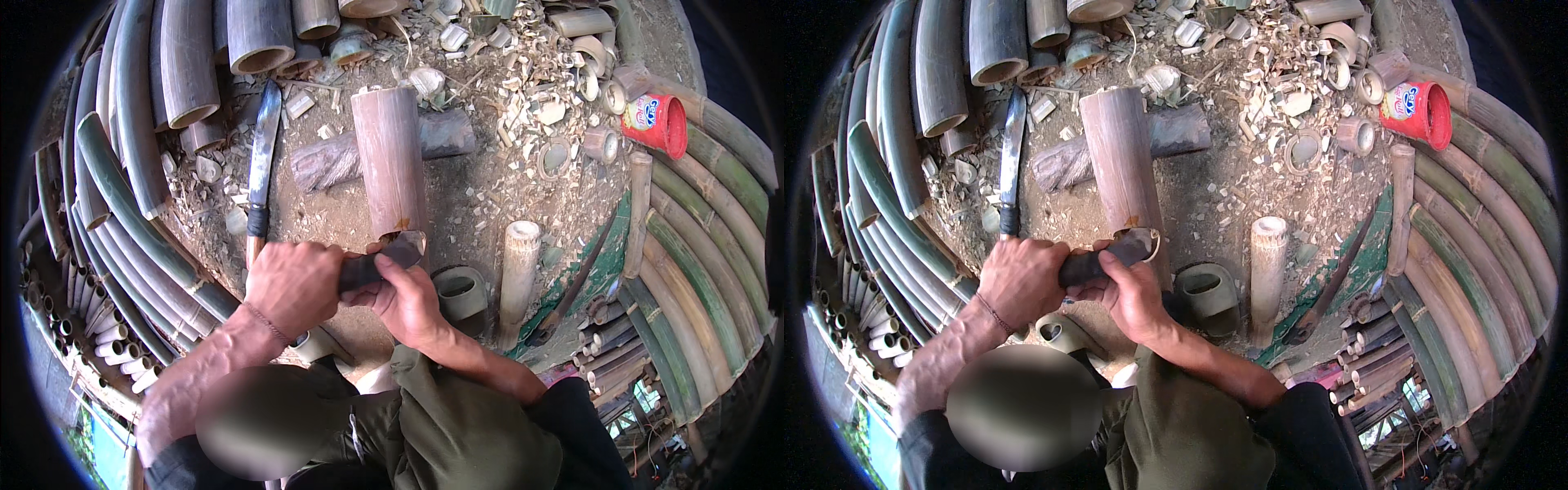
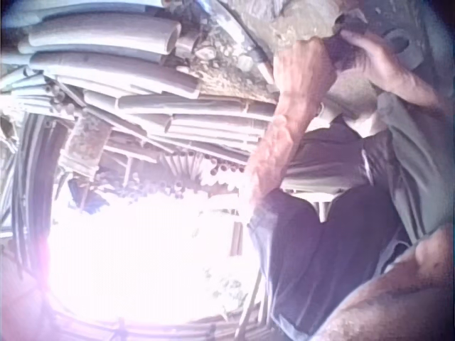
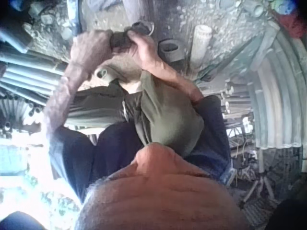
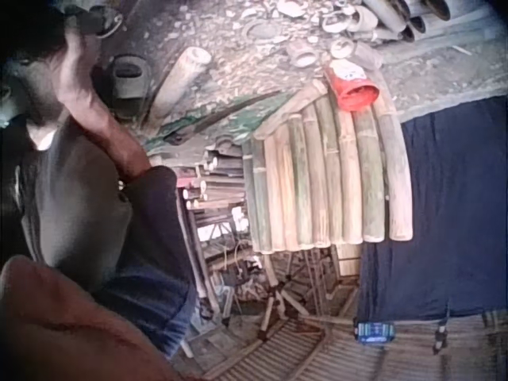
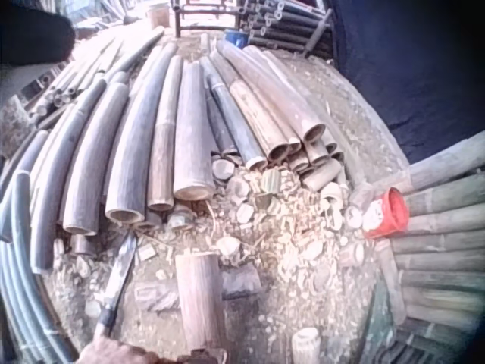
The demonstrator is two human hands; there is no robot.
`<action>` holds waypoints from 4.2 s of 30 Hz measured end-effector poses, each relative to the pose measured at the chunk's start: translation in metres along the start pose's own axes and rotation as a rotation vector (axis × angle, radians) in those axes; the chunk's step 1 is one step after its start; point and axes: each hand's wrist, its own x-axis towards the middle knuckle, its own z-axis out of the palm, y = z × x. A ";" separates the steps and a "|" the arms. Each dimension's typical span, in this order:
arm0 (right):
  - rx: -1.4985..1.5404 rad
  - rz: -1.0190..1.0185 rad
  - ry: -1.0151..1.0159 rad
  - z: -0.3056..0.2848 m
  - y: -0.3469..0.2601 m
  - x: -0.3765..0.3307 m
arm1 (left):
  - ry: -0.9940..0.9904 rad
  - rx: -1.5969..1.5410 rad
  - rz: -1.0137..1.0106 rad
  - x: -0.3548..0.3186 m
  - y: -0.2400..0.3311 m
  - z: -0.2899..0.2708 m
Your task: The person measures a bamboo tube with a tape measure, cuts it with a machete, and carves a circular hole into the side of the tube using a curved blade.
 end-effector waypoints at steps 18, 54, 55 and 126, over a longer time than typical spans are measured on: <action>-0.369 0.301 0.186 -0.006 0.004 -0.045 | -0.251 -0.359 0.088 -0.033 -0.007 0.073; -2.008 0.371 -0.179 0.000 -0.101 -0.034 | 0.061 -1.772 -0.520 0.039 0.102 0.135; -1.929 0.328 -0.089 -0.008 -0.088 -0.038 | -0.032 -1.676 -0.431 0.039 0.090 0.144; -3.006 0.219 -0.760 0.142 -0.025 0.024 | -0.567 -2.702 0.393 -0.052 -0.001 0.167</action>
